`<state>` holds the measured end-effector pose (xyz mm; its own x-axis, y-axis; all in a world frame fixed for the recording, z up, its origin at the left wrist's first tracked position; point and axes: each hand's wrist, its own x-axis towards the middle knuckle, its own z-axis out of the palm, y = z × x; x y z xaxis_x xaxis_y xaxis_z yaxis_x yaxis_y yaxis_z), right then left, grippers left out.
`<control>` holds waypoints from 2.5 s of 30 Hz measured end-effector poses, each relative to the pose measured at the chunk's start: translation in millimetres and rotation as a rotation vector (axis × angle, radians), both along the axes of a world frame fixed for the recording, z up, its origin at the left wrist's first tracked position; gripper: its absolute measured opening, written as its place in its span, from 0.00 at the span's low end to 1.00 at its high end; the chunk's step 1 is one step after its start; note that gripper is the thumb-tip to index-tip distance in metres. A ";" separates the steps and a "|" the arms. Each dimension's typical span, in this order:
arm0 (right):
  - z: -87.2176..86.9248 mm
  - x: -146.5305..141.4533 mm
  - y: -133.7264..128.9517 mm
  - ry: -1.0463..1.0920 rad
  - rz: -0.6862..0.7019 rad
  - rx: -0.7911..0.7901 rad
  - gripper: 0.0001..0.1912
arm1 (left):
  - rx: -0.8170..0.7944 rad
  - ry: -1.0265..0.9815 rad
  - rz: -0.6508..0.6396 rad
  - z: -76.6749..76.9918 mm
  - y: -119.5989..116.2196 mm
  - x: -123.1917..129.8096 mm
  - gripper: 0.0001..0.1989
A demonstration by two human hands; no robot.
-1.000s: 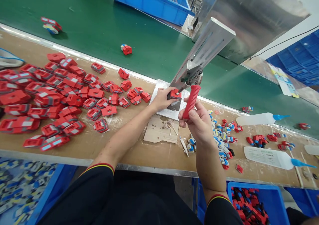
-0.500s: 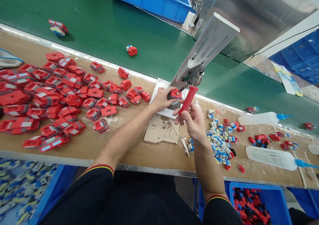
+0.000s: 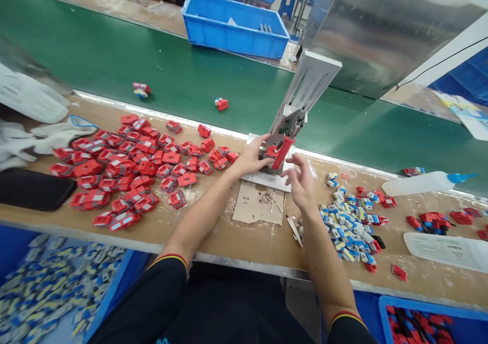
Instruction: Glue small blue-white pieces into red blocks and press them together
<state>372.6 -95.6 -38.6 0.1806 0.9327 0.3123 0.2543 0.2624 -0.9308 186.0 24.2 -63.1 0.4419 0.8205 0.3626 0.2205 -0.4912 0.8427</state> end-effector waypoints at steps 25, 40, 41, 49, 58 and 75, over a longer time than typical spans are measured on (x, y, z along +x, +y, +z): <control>-29.2 12.7 -34.7 -0.809 0.239 0.034 0.09 | -0.295 -0.565 0.116 -0.9 -49.2 -56.7 0.21; 0.8 -13.1 -52.0 0.216 -0.109 0.304 0.07 | 0.007 -0.282 -0.062 1.1 -113.0 -33.0 0.16; 1.0 -17.2 -52.9 0.205 -0.108 0.303 0.08 | 0.021 -0.262 -0.070 1.2 -114.3 -32.2 0.16; 1.4 -25.0 -55.0 0.140 -0.020 0.267 0.05 | 0.065 -0.205 -0.112 4.4 -117.6 -31.0 0.15; -3.7 -26.2 -57.0 0.045 -0.062 0.170 0.09 | 0.038 -0.205 -0.111 6.2 -119.2 -30.0 0.15; 4.0 -13.8 -57.2 -0.122 -0.124 0.291 0.05 | 0.098 -0.206 -0.087 6.1 -114.0 -33.6 0.14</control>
<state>358.8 -152.8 -34.5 0.2326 0.7742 0.5886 0.4056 0.4729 -0.7822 152.4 -89.8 -56.9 0.4181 0.7389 0.5284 0.0022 -0.5825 0.8128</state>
